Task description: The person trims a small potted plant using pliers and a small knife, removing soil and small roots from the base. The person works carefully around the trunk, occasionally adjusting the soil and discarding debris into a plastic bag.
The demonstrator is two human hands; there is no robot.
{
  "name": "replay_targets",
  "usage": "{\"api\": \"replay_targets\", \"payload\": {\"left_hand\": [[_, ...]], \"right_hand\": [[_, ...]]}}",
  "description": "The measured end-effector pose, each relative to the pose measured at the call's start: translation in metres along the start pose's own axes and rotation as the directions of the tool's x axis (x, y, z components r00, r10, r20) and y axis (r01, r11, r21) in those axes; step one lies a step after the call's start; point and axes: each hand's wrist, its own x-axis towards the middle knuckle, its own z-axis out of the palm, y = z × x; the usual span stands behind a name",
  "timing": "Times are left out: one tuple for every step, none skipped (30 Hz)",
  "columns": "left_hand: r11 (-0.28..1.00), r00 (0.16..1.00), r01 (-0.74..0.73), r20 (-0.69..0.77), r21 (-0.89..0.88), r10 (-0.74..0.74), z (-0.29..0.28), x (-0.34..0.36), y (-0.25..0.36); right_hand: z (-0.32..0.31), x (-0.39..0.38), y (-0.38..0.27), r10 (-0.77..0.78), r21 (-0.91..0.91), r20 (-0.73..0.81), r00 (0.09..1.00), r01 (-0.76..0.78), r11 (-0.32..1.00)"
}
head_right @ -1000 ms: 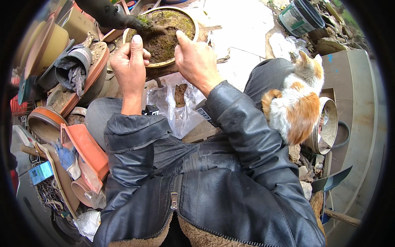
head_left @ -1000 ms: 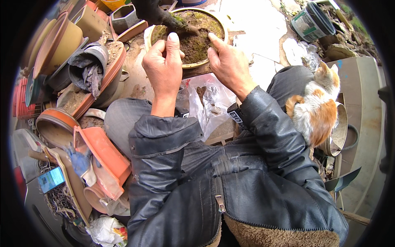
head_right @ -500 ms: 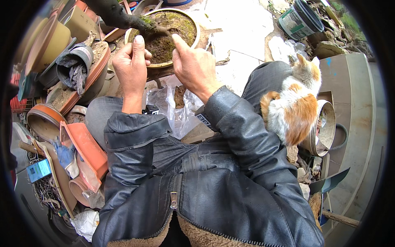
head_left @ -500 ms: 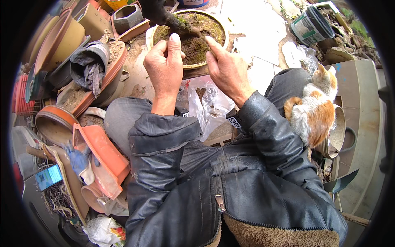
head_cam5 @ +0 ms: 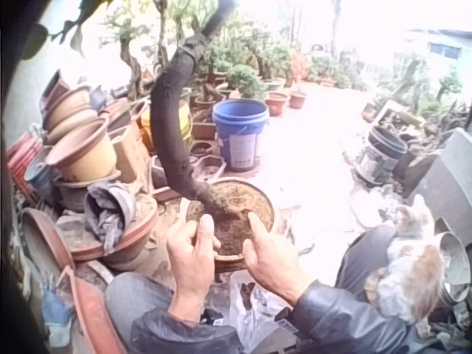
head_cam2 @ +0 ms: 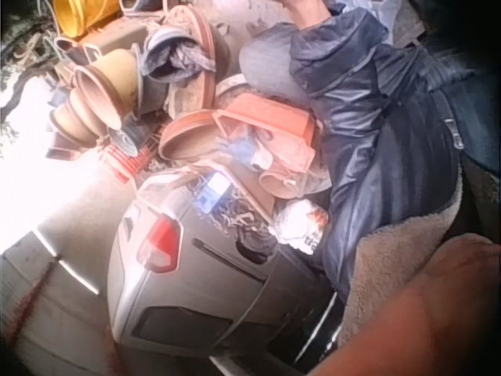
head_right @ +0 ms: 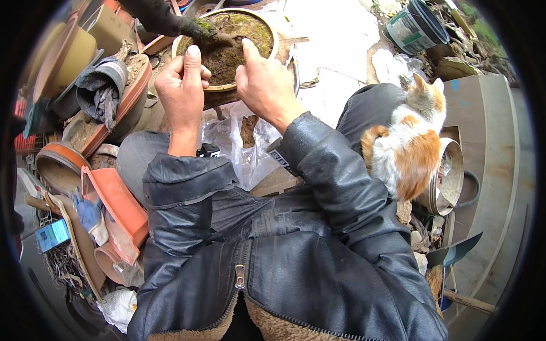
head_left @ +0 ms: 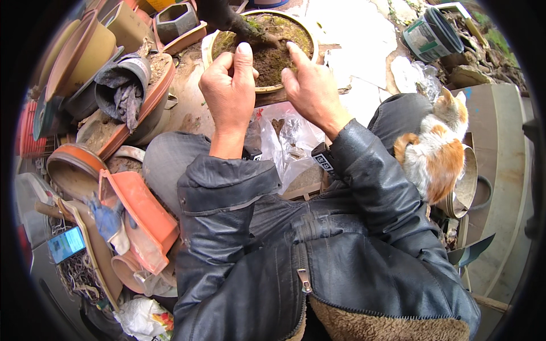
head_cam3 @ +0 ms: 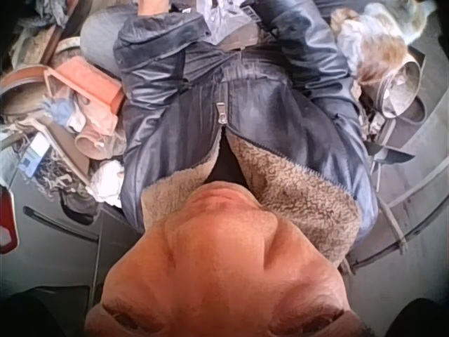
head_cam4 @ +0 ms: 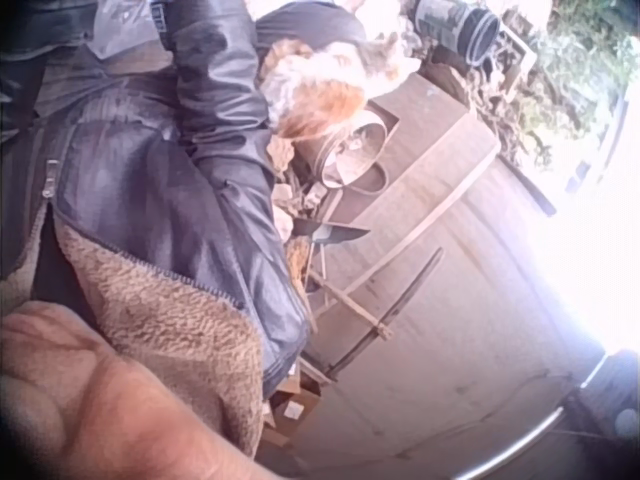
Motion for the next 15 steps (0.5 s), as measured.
{"api": "replay_targets", "payload": {"left_hand": [[1.000,1.000,-0.003,-0.005,-0.002,0.003,0.001,0.000,0.000],[1.000,1.000,-0.010,-0.003,-0.001,0.010,0.001,0.000,0.001],[1.000,1.000,-0.016,-0.001,0.002,0.016,0.000,0.000,0.001],[1.000,1.000,-0.002,0.001,0.014,0.002,-0.001,0.001,0.001],[1.000,1.000,-0.022,0.001,0.003,0.022,-0.002,0.002,0.001],[1.000,1.000,-0.019,0.003,0.003,0.019,-0.002,0.002,0.001],[1.000,1.000,-0.003,0.005,0.008,0.003,-0.003,0.002,0.000],[1.000,1.000,-0.013,0.005,0.011,0.013,-0.003,0.002,0.000],[1.000,1.000,-0.020,0.007,0.007,0.020,-0.003,0.002,-0.001],[1.000,1.000,-0.023,0.007,0.004,0.023,-0.002,0.001,-0.002],[1.000,1.000,-0.018,0.008,0.003,0.018,-0.002,0.002,-0.002],[1.000,1.000,-0.021,0.004,0.000,0.021,-0.002,0.002,-0.002],[1.000,1.000,-0.016,0.002,0.000,0.016,-0.002,0.002,-0.003],[1.000,1.000,-0.005,0.001,0.001,0.005,-0.002,0.002,-0.002],[1.000,1.000,-0.012,0.000,0.006,0.012,-0.002,0.002,-0.002]], "right_hand": [[-0.001,-0.001,-0.001,0.018,-0.008,0.022,1.000,-0.017,1.000],[-0.002,-0.004,-0.003,0.016,-0.025,0.020,1.000,-0.016,1.000],[-0.004,-0.008,-0.006,0.015,-0.032,0.019,1.000,-0.014,0.999],[-0.005,-0.014,-0.009,0.019,-0.032,0.020,1.000,-0.018,0.999],[-0.005,-0.018,-0.011,0.017,-0.023,0.022,1.000,-0.016,1.000],[-0.005,-0.019,-0.013,0.016,-0.018,0.016,1.000,-0.016,1.000],[-0.005,-0.021,-0.014,0.012,-0.004,0.005,1.000,-0.012,1.000],[-0.005,-0.021,-0.014,0.007,0.008,-0.009,1.000,-0.006,1.000],[-0.005,-0.021,-0.013,0.001,0.018,-0.025,1.000,-0.001,1.000],[-0.005,-0.019,-0.011,-0.006,0.006,-0.034,0.999,0.006,1.000],[-0.005,-0.015,-0.010,-0.013,-0.006,-0.043,0.999,0.013,1.000],[-0.004,-0.012,-0.008,-0.005,-0.016,-0.042,0.999,0.004,1.000],[-0.003,-0.009,-0.006,-0.016,-0.022,-0.047,0.999,0.015,1.000],[-0.003,-0.007,-0.005,-0.012,-0.028,-0.042,0.999,0.010,1.000],[-0.002,-0.006,-0.003,-0.006,-0.034,-0.036,0.999,0.005,0.999]]}}
